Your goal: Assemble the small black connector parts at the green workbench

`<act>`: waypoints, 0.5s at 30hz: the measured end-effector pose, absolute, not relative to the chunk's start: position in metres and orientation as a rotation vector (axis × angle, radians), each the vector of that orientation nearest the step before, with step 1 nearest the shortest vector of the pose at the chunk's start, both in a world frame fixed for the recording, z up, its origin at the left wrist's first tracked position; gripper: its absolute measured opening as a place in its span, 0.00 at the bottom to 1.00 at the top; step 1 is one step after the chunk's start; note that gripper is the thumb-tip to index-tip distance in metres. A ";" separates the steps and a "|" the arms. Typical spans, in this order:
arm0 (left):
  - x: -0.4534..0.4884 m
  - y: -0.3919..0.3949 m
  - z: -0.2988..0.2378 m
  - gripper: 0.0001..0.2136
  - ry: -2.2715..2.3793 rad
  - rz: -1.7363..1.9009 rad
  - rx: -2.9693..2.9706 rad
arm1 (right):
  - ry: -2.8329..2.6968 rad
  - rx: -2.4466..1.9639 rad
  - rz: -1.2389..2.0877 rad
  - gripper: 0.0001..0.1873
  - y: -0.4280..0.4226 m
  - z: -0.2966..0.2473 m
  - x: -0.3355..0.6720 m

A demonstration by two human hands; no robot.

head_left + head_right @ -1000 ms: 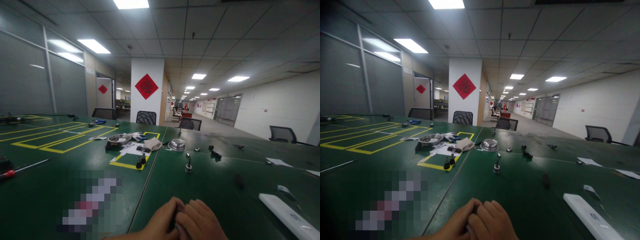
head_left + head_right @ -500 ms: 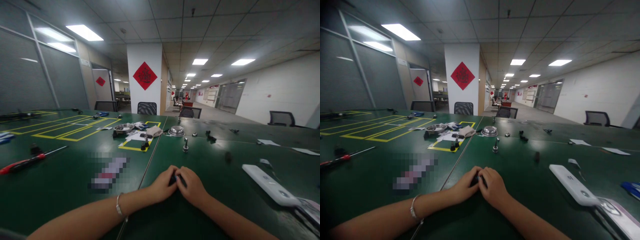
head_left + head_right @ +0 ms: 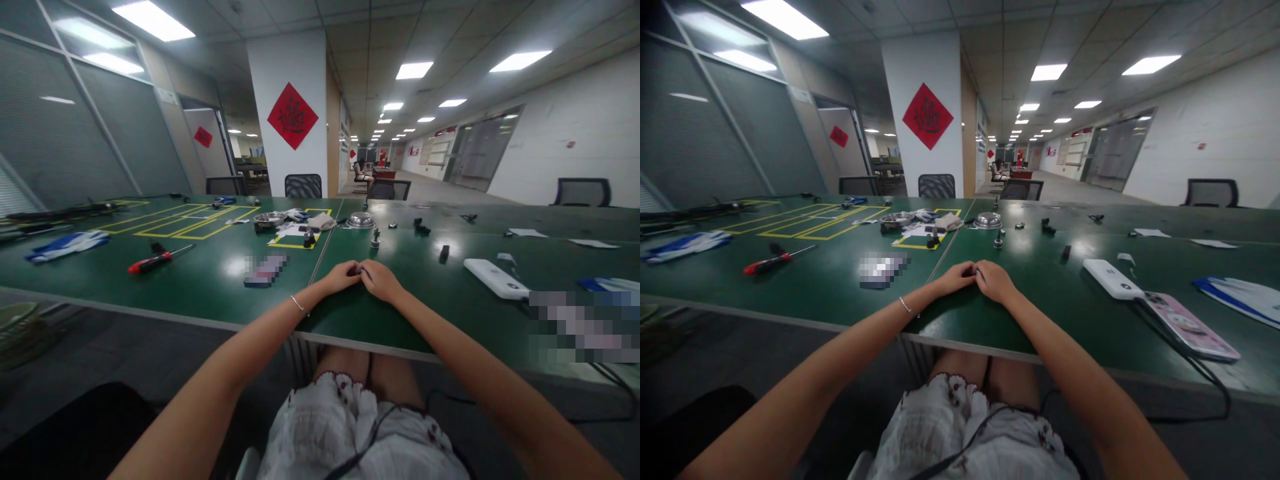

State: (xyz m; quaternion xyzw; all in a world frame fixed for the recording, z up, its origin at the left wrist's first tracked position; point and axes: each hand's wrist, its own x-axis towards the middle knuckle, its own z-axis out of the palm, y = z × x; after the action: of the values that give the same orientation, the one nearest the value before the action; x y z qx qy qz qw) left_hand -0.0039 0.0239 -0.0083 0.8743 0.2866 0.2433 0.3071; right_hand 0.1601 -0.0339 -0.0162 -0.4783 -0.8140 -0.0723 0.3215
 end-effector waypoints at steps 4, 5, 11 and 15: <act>-0.005 0.027 -0.008 0.12 0.751 0.626 2.276 | -2.105 -1.281 -0.183 0.13 -0.036 -0.016 0.159; -0.005 0.027 -0.008 0.12 0.746 0.625 2.267 | -2.091 -1.290 -0.182 0.14 -0.035 -0.017 0.159; -0.003 0.031 -0.010 0.13 0.729 0.667 2.193 | -2.067 -1.305 -0.166 0.14 -0.027 -0.021 0.162; -0.003 0.036 -0.012 0.13 0.741 0.693 2.146 | -2.102 -1.276 -0.163 0.13 -0.021 -0.021 0.160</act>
State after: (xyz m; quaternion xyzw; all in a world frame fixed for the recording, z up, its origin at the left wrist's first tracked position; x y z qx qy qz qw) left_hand -0.0030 0.0356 -0.0118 0.8383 0.2896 0.2706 0.3745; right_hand 0.1602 -0.0211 -0.0211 -0.4882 -0.8046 -0.0623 0.3321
